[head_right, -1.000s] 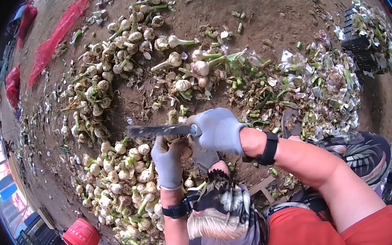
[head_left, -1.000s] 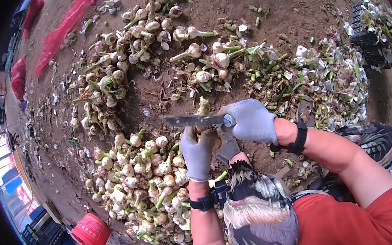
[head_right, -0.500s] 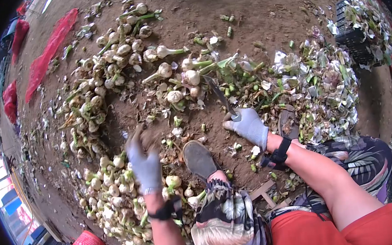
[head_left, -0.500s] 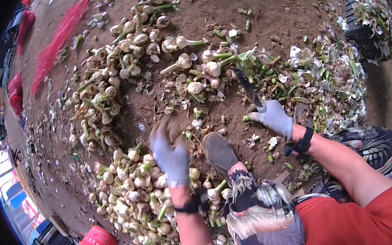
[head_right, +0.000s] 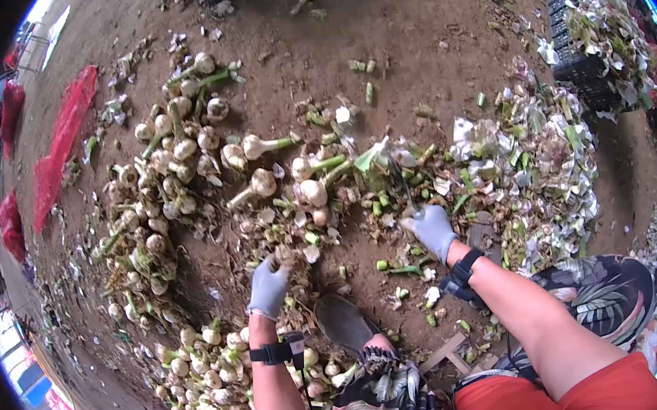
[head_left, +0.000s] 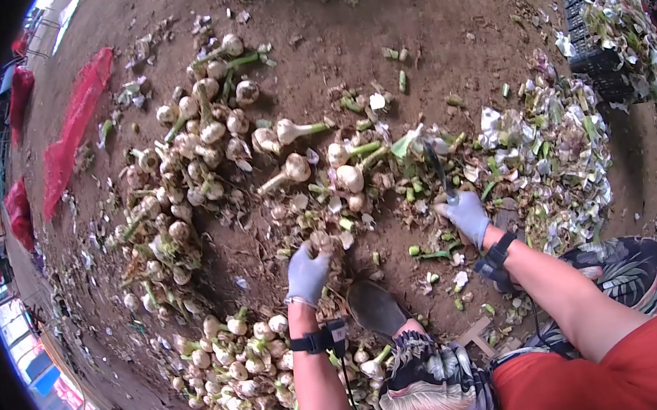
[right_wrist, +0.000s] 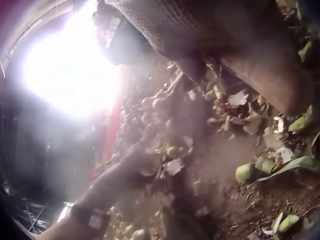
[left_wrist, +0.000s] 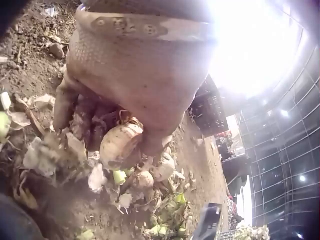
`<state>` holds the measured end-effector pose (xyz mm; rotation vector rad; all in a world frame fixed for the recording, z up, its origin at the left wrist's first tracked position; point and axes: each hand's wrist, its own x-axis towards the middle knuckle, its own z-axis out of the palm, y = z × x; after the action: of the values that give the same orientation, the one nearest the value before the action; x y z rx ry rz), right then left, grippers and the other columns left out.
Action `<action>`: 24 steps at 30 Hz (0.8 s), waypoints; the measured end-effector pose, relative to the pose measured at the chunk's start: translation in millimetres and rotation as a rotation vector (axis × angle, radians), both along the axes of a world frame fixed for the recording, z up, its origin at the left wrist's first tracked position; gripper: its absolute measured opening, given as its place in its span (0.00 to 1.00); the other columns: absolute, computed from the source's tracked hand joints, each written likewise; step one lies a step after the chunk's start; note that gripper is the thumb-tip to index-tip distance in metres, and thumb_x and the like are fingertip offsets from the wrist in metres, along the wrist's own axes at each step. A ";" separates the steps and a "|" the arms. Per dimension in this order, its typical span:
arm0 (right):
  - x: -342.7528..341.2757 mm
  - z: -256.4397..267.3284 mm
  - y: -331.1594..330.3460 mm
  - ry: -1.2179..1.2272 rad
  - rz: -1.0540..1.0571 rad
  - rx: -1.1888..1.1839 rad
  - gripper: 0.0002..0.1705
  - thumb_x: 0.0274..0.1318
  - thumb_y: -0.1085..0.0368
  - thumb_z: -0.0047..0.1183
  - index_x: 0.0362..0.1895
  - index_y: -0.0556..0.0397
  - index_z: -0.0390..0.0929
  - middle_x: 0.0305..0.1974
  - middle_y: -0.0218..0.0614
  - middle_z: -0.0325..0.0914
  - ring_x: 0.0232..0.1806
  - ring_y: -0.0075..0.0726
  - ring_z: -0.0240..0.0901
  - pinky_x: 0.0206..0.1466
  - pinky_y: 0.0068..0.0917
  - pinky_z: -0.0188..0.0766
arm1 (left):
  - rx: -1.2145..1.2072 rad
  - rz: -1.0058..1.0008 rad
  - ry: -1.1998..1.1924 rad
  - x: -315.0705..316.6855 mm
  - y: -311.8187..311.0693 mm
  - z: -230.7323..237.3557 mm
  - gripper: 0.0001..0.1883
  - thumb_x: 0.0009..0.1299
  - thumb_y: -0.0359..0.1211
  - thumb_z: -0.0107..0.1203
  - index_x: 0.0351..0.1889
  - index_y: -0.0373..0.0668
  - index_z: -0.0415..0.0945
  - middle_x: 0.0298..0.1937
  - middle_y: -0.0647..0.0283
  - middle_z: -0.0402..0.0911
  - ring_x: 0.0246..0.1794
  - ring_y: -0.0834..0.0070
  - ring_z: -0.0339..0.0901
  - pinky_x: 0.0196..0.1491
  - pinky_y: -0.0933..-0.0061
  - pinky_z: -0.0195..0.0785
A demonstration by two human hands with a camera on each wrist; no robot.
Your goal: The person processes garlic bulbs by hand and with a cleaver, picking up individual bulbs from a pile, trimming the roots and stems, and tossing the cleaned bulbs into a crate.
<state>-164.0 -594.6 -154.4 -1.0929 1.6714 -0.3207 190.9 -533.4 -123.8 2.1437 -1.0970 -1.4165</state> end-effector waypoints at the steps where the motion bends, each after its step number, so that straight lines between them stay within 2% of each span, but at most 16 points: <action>1: -7.7 -20.7 6.4 0.086 -0.005 -0.106 0.11 0.49 0.62 0.68 0.32 0.57 0.85 0.26 0.37 0.84 0.26 0.31 0.76 0.34 0.32 0.72 | -0.081 -0.037 -0.043 7.0 2.8 -17.6 0.21 0.73 0.47 0.59 0.49 0.37 0.81 0.39 0.55 0.87 0.40 0.72 0.83 0.44 0.68 0.74; 3: -18.1 -37.8 12.7 0.096 -0.043 -0.124 0.13 0.48 0.61 0.69 0.33 0.57 0.84 0.24 0.39 0.83 0.25 0.35 0.76 0.33 0.36 0.72 | -0.031 0.166 0.257 5.3 -38.8 18.3 0.21 0.74 0.44 0.58 0.51 0.34 0.81 0.40 0.60 0.87 0.41 0.81 0.80 0.43 0.74 0.73; 4: -18.1 -37.7 13.5 0.098 -0.034 -0.125 0.12 0.48 0.62 0.69 0.34 0.55 0.84 0.26 0.38 0.84 0.26 0.35 0.77 0.34 0.35 0.73 | -0.338 0.179 0.183 2.1 -69.5 32.0 0.19 0.74 0.41 0.59 0.50 0.32 0.81 0.41 0.62 0.86 0.39 0.83 0.77 0.42 0.77 0.72; 5: -20.5 -38.6 16.1 0.076 -0.049 -0.059 0.12 0.49 0.62 0.69 0.35 0.55 0.85 0.28 0.39 0.84 0.28 0.34 0.79 0.34 0.35 0.73 | -0.254 0.314 0.221 6.1 -99.9 48.0 0.17 0.74 0.40 0.58 0.48 0.34 0.81 0.38 0.65 0.84 0.39 0.82 0.77 0.41 0.78 0.72; 6: -19.9 -33.5 15.6 0.075 -0.054 -0.026 0.13 0.49 0.62 0.69 0.37 0.55 0.85 0.29 0.39 0.85 0.29 0.33 0.79 0.35 0.34 0.74 | -0.265 0.227 0.366 22.0 -135.5 66.5 0.22 0.77 0.48 0.53 0.56 0.40 0.80 0.51 0.61 0.84 0.50 0.77 0.78 0.53 0.72 0.74; 7: -18.1 -27.7 14.4 0.055 -0.067 -0.026 0.13 0.49 0.62 0.69 0.37 0.55 0.84 0.28 0.37 0.84 0.28 0.32 0.78 0.35 0.33 0.73 | -0.650 0.093 0.401 13.7 -172.1 108.2 0.23 0.79 0.48 0.50 0.59 0.40 0.76 0.54 0.58 0.82 0.49 0.73 0.80 0.54 0.67 0.75; 9: -13.0 -13.7 8.2 0.111 -0.013 -0.027 0.14 0.49 0.61 0.69 0.36 0.55 0.84 0.28 0.37 0.84 0.28 0.31 0.78 0.35 0.32 0.73 | -0.746 0.236 0.969 10.8 -230.1 173.5 0.26 0.80 0.48 0.46 0.63 0.36 0.70 0.58 0.53 0.79 0.50 0.69 0.82 0.53 0.63 0.76; 12: -7.8 -0.4 -0.2 0.166 0.033 0.004 0.14 0.49 0.60 0.69 0.36 0.56 0.83 0.27 0.36 0.84 0.27 0.31 0.77 0.35 0.32 0.73 | -0.829 0.233 0.513 11.9 -254.9 208.7 0.29 0.79 0.50 0.49 0.62 0.33 0.70 0.49 0.54 0.83 0.41 0.70 0.84 0.51 0.68 0.75; 13: -6.3 4.3 -2.6 0.140 0.014 -0.021 0.13 0.49 0.61 0.69 0.34 0.56 0.83 0.26 0.36 0.84 0.26 0.31 0.76 0.35 0.32 0.73 | -0.738 0.284 0.374 14.6 -255.7 200.6 0.29 0.79 0.50 0.50 0.62 0.32 0.70 0.45 0.55 0.84 0.39 0.70 0.84 0.50 0.71 0.75; 14: -7.1 2.5 -3.5 0.102 -0.015 -0.032 0.13 0.49 0.61 0.69 0.34 0.56 0.83 0.26 0.36 0.84 0.26 0.31 0.76 0.34 0.33 0.73 | -0.780 0.219 0.003 31.8 -257.4 145.5 0.19 0.76 0.46 0.54 0.48 0.38 0.77 0.47 0.56 0.83 0.40 0.69 0.83 0.36 0.67 0.78; 15: -8.3 0.4 -4.6 0.064 -0.040 -0.046 0.12 0.49 0.62 0.69 0.33 0.56 0.83 0.26 0.36 0.84 0.26 0.30 0.76 0.34 0.33 0.72 | -0.738 0.268 0.049 7.9 -234.4 156.0 0.18 0.74 0.46 0.57 0.45 0.39 0.79 0.46 0.50 0.83 0.39 0.60 0.84 0.41 0.58 0.77; 16: -10.3 -2.7 -5.3 -0.006 -0.075 -0.066 0.11 0.49 0.63 0.68 0.31 0.57 0.83 0.26 0.36 0.84 0.26 0.30 0.76 0.34 0.34 0.72 | -0.709 -0.037 -0.339 33.2 -217.2 77.2 0.21 0.73 0.49 0.56 0.46 0.39 0.80 0.46 0.44 0.82 0.40 0.48 0.82 0.47 0.52 0.75; 18: -13.0 3.2 -9.2 0.085 -0.025 -0.069 0.13 0.49 0.62 0.70 0.32 0.57 0.83 0.26 0.35 0.83 0.27 0.28 0.76 0.34 0.33 0.73 | -0.223 -0.188 -0.625 12.2 -166.7 42.4 0.27 0.68 0.53 0.54 0.52 0.39 0.77 0.54 0.40 0.78 0.48 0.42 0.79 0.52 0.50 0.74; 19: -16.6 3.7 -9.2 0.050 -0.040 -0.063 0.14 0.49 0.61 0.71 0.34 0.58 0.83 0.27 0.35 0.83 0.28 0.26 0.76 0.34 0.32 0.73 | -0.221 -0.277 -0.696 6.2 -141.9 10.1 0.29 0.66 0.48 0.59 0.60 0.40 0.71 0.57 0.42 0.75 0.53 0.44 0.77 0.53 0.51 0.73; 21: -20.0 13.8 -10.6 0.146 -0.015 -0.077 0.13 0.49 0.62 0.70 0.33 0.58 0.83 0.28 0.35 0.84 0.29 0.26 0.76 0.35 0.32 0.74 | -0.513 -0.096 -0.611 -11.5 -104.1 -20.5 0.33 0.63 0.40 0.63 0.66 0.42 0.66 0.58 0.44 0.74 0.55 0.45 0.76 0.55 0.52 0.73; 24: -28.5 3.0 -10.6 0.148 -0.024 -0.111 0.16 0.47 0.59 0.71 0.32 0.58 0.84 0.27 0.38 0.84 0.28 0.32 0.77 0.36 0.34 0.74 | -0.308 -0.026 -0.377 -25.9 -89.1 -8.6 0.36 0.60 0.34 0.64 0.68 0.50 0.64 0.58 0.46 0.74 0.56 0.45 0.76 0.56 0.52 0.72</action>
<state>-192.5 -605.2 -151.4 -1.2047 1.8159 -0.3593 165.0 -622.5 -132.4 2.2180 -1.3758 -0.7996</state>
